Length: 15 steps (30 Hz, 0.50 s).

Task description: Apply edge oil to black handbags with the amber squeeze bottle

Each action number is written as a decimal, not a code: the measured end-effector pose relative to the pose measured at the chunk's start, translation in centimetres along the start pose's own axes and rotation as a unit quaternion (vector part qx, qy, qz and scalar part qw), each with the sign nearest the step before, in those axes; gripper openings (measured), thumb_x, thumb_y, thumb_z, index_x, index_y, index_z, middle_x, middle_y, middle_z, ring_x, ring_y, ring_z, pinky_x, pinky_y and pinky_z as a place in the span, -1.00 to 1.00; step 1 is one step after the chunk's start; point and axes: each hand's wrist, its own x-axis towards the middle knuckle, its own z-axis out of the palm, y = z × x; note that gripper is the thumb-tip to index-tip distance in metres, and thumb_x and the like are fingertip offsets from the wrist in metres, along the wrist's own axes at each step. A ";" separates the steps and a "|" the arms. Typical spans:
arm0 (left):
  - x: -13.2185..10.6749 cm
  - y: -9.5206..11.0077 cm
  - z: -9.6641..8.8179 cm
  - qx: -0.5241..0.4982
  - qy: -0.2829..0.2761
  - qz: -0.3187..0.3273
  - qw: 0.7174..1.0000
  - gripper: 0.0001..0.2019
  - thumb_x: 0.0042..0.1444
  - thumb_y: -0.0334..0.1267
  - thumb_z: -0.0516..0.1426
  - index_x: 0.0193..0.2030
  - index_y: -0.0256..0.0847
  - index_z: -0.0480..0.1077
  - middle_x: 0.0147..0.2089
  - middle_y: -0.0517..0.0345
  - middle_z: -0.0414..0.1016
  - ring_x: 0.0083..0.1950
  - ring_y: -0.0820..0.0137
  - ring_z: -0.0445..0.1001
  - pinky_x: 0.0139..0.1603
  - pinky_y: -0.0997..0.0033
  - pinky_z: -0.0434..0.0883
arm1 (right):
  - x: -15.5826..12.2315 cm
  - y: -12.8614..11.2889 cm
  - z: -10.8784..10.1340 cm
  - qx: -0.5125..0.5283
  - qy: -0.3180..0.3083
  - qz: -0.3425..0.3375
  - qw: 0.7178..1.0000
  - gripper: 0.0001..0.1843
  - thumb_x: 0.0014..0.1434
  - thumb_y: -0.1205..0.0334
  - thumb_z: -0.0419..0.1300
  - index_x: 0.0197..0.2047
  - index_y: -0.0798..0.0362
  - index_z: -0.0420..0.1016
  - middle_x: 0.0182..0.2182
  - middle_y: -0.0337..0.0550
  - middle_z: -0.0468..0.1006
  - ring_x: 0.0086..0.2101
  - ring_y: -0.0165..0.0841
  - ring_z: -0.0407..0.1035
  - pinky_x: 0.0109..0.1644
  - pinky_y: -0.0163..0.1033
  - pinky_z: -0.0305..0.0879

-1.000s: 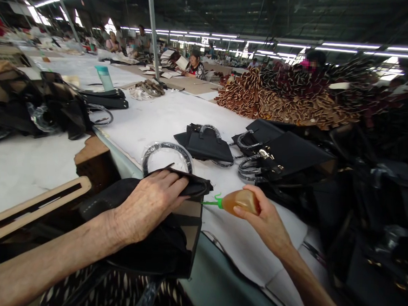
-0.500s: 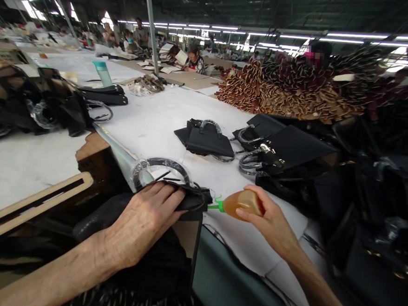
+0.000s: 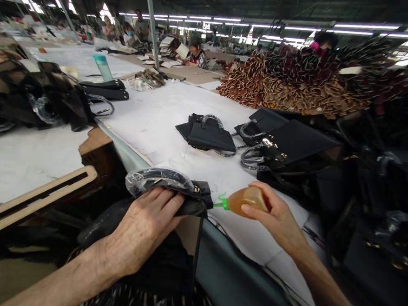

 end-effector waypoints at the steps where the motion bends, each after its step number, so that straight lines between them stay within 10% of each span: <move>1: -0.1 0.0 0.0 0.001 0.001 -0.001 1.000 -0.75 0.22 -0.32 0.03 0.02 -0.29 0.26 -0.13 -0.01 0.45 -0.11 0.24 0.40 -0.10 0.21 0.43 | -0.1 0.0 0.0 -0.005 0.001 0.003 1.000 -0.48 -0.01 0.01 0.30 0.00 -0.05 0.29 -0.26 -0.26 0.44 -0.23 -0.21 0.33 -0.16 -0.18 0.21; 15: -0.6 0.7 0.3 0.007 -0.007 -0.002 1.000 -0.75 0.20 -0.33 0.05 0.01 -0.33 0.27 -0.12 -0.06 0.45 -0.11 0.20 0.41 -0.11 0.19 0.44 | -1.4 -0.6 -0.4 -0.004 -0.017 0.028 0.999 -0.53 -0.02 -0.01 0.29 -0.05 -0.10 0.32 -0.30 -0.29 0.45 -0.27 -0.21 0.33 -0.19 -0.18 0.21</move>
